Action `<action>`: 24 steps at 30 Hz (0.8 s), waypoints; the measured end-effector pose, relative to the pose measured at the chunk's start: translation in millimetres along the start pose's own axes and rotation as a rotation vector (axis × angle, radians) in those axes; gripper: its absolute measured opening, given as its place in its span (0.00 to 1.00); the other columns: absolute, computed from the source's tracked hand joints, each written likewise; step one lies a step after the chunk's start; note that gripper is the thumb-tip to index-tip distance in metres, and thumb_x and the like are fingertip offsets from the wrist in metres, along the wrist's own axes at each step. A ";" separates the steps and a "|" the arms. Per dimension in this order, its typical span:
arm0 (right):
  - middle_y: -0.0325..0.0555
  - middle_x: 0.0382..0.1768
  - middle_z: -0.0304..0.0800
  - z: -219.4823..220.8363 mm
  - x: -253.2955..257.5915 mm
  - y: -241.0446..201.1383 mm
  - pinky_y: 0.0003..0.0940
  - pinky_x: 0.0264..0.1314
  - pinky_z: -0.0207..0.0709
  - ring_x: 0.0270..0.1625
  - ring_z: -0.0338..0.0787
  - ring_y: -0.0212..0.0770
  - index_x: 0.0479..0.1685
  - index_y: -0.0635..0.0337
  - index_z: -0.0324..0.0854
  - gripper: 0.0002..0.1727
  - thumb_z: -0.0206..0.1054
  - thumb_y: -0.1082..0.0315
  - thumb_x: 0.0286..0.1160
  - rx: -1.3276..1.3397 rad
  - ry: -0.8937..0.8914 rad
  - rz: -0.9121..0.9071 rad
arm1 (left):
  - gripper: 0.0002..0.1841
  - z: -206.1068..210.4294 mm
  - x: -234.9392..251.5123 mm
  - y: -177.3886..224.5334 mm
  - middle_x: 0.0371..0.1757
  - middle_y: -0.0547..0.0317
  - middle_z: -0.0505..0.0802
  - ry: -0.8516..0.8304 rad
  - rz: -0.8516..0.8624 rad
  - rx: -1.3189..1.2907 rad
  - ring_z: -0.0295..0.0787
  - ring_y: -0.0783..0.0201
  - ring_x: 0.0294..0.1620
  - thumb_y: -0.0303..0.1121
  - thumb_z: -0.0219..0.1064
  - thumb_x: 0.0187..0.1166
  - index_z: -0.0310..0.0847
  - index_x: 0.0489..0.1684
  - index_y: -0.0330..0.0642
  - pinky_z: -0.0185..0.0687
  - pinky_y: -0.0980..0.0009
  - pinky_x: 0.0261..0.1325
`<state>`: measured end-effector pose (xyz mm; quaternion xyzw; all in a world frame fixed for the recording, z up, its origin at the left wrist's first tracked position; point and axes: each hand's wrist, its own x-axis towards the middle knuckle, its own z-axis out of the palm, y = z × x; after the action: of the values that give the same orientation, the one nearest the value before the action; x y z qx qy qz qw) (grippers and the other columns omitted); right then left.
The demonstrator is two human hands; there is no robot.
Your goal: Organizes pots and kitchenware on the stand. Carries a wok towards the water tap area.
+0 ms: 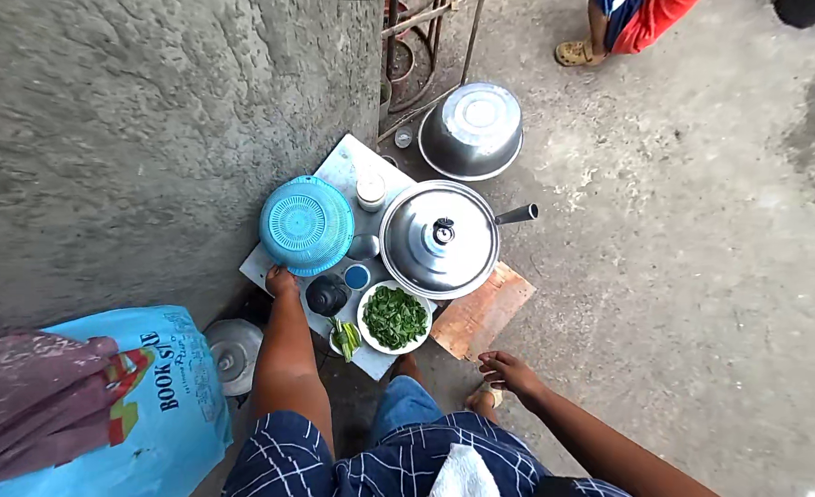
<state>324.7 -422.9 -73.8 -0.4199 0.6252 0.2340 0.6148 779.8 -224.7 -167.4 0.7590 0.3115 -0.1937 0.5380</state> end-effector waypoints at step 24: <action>0.73 0.72 0.80 -48.0 41.6 -202.5 0.73 0.80 0.62 0.81 0.73 0.74 0.63 0.72 0.85 0.16 0.59 0.76 0.83 -1.224 0.497 -0.870 | 0.33 -87.2 -108.9 -48.5 0.78 0.23 0.73 -0.065 0.367 0.211 0.78 0.41 0.73 0.31 0.55 0.91 0.44 0.91 0.27 0.75 0.53 0.74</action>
<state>466.4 -580.5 -62.2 -0.9303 0.2842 0.1740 0.1531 663.6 -160.7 -102.4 0.8484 0.1284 -0.1486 0.4915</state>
